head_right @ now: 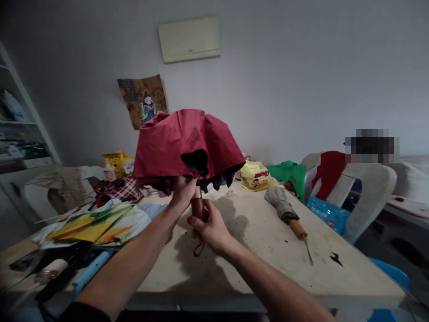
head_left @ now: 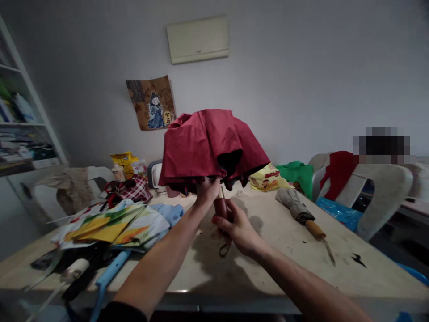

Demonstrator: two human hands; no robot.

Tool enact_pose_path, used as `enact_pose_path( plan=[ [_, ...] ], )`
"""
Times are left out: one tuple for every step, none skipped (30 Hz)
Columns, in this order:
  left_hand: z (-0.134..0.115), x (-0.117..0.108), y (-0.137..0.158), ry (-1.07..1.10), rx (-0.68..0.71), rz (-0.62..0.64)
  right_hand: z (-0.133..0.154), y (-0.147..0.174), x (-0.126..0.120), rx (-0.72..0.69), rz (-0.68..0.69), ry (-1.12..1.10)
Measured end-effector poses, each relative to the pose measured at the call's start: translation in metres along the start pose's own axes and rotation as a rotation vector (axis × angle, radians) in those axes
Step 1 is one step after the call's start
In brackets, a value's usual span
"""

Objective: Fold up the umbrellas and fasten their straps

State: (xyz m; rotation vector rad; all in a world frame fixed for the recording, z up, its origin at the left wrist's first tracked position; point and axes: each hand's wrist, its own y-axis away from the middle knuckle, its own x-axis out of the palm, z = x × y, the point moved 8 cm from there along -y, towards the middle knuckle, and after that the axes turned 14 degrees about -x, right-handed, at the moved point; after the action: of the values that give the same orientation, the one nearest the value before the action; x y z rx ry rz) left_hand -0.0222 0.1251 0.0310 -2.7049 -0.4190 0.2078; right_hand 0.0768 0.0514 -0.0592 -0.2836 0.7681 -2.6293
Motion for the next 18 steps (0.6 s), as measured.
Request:
enact_pose_path(
  plan=[
    [-0.006,-0.001,0.004,0.009,0.042,-0.015,-0.001,-0.004,-0.003,-0.024,-0.065,0.019],
    [-0.011,-0.003,0.009,0.009,0.076,-0.014,0.000,-0.008,-0.009,-0.055,-0.119,0.051],
    [-0.015,-0.004,0.013,-0.006,0.093,0.007,0.000,-0.010,-0.014,-0.081,-0.150,0.081],
    [-0.015,-0.007,0.017,-0.022,0.091,0.025,0.001,-0.012,-0.019,-0.101,-0.163,0.094],
    [-0.014,-0.010,0.020,-0.031,0.074,0.034,0.002,-0.013,-0.024,-0.113,-0.167,0.094],
    [-0.010,-0.015,0.022,-0.023,0.051,0.034,0.003,-0.013,-0.027,-0.121,-0.170,0.084],
    [-0.005,-0.020,0.023,0.009,0.019,0.025,0.005,-0.012,-0.029,-0.128,-0.167,0.069],
    [0.002,-0.025,0.023,0.070,-0.027,0.018,0.007,-0.011,-0.030,-0.134,-0.163,0.055],
    [0.012,-0.027,0.022,0.156,-0.099,0.036,0.009,-0.010,-0.030,-0.137,-0.157,0.045],
    [0.024,-0.026,0.021,0.253,-0.201,0.089,0.011,-0.008,-0.030,-0.137,-0.156,0.041],
    [0.037,-0.022,0.020,0.352,-0.320,0.179,0.013,-0.006,-0.029,-0.133,-0.156,0.040],
    [0.048,-0.015,0.022,0.454,-0.437,0.286,0.014,-0.003,-0.028,-0.129,-0.155,0.038],
    [0.055,-0.009,0.024,0.548,-0.531,0.400,0.014,-0.001,-0.027,-0.124,-0.149,0.036],
    [0.059,-0.005,0.027,0.622,-0.586,0.505,0.014,0.002,-0.026,-0.122,-0.142,0.038],
    [0.059,-0.002,0.029,0.674,-0.601,0.588,0.013,0.005,-0.025,-0.121,-0.132,0.045],
    [0.056,-0.001,0.029,0.703,-0.587,0.649,0.011,0.008,-0.025,-0.124,-0.120,0.063],
    [0.053,0.000,0.029,0.712,-0.561,0.691,0.009,0.010,-0.024,-0.129,-0.109,0.093],
    [0.048,0.002,0.028,0.706,-0.534,0.712,0.007,0.012,-0.023,-0.135,-0.102,0.134]
  ],
)
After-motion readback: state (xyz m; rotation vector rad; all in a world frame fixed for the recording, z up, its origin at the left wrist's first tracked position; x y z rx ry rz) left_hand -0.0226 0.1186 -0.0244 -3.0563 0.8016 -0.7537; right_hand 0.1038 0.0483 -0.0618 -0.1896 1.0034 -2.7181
